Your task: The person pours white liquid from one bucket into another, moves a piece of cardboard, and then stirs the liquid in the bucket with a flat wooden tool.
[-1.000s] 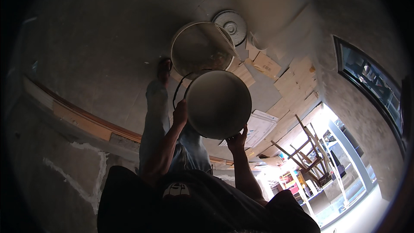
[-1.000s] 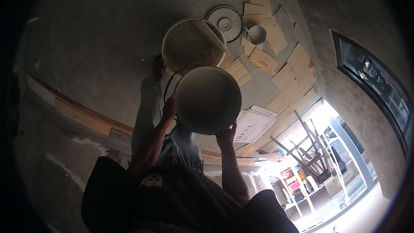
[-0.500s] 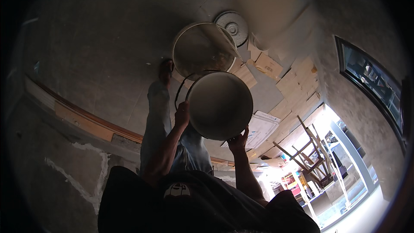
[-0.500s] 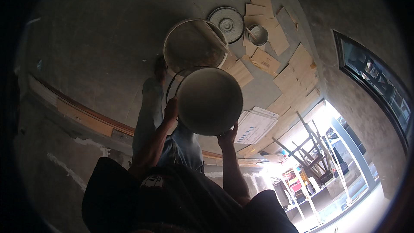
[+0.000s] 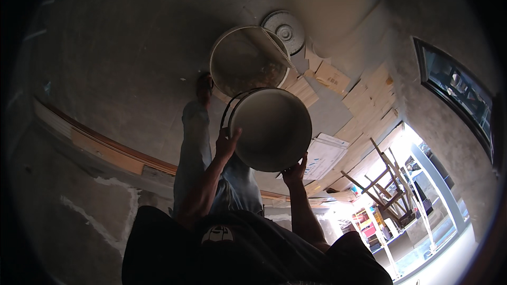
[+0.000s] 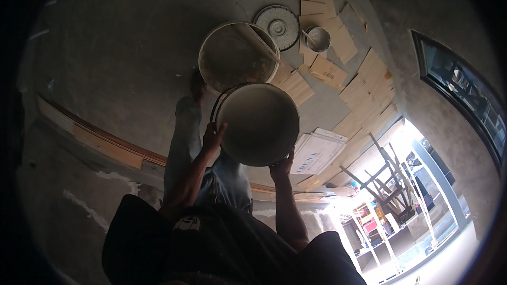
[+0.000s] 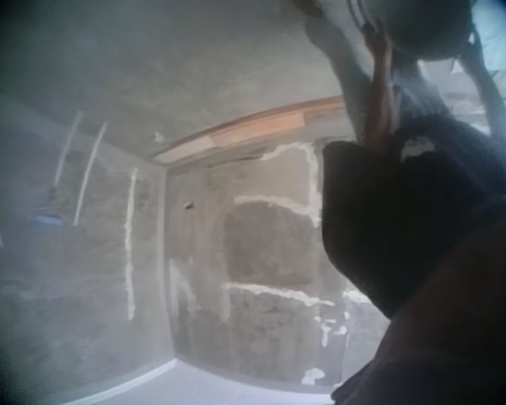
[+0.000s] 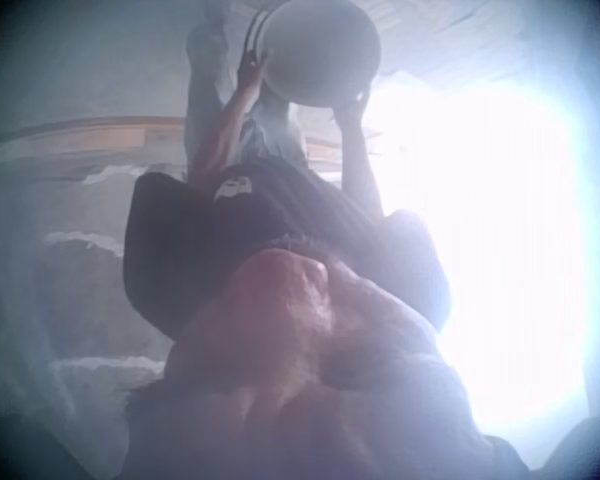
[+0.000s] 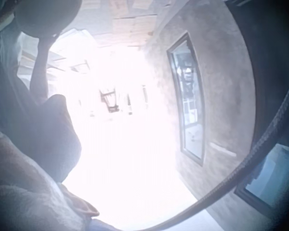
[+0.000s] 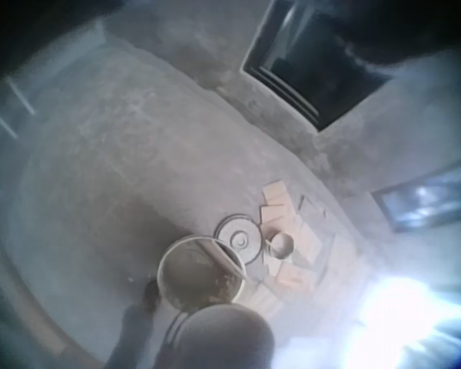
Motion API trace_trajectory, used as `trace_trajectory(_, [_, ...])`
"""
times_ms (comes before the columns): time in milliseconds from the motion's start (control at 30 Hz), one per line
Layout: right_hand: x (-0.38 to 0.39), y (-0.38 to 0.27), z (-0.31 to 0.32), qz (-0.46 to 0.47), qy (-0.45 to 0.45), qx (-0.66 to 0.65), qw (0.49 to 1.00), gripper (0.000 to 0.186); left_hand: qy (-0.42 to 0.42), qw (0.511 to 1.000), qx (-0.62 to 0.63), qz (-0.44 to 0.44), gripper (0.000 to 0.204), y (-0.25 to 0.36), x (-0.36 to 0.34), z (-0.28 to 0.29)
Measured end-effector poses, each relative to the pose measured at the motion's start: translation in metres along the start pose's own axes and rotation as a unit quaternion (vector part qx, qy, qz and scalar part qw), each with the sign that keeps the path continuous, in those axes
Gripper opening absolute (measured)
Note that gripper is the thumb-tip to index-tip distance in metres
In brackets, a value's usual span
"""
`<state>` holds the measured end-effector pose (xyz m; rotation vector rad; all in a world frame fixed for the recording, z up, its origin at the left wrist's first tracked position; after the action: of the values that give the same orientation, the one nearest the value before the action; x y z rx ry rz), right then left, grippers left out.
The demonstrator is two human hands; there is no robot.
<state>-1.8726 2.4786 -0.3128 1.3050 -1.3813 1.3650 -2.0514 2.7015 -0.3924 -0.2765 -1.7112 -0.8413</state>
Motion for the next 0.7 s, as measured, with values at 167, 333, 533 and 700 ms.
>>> trace_trajectory(167, [-0.006, 0.001, 0.011, 0.011, 0.034, -0.017, 0.999, 0.094, -0.039, 0.999, 0.023, 0.016, 0.074, -0.001, -0.004, -0.007])
trace_trajectory(333, [-0.014, 0.003, 0.016, 0.011, 0.044, -0.030, 0.999, 0.091, -0.109, 0.992, 0.051, 0.036, 0.068, -0.016, -0.019, -0.006])
trace_trajectory(533, [-0.026, 0.000, 0.042, 0.025, 0.023, -0.052, 0.998, 0.087, -0.200, 0.977, 0.011, 0.077, 0.063, 0.025, -0.007, -0.015])
trace_trajectory(700, [-0.042, -0.003, 0.047, 0.063, -0.064, -0.074, 0.993, 0.080, -0.202, 0.978, 0.013, 0.058, 0.066, -0.017, -0.015, -0.017])
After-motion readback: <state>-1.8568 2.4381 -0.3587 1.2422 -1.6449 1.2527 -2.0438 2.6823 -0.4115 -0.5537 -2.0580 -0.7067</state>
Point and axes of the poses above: each hand's wrist, its own x-axis away from the middle knuckle, its own z-axis out of the back of the hand, y = z × x, the point moved 5 cm from there along -x, towards the middle knuckle, and after that the axes turned 13 degrees about -y, right-handed, at the moved point
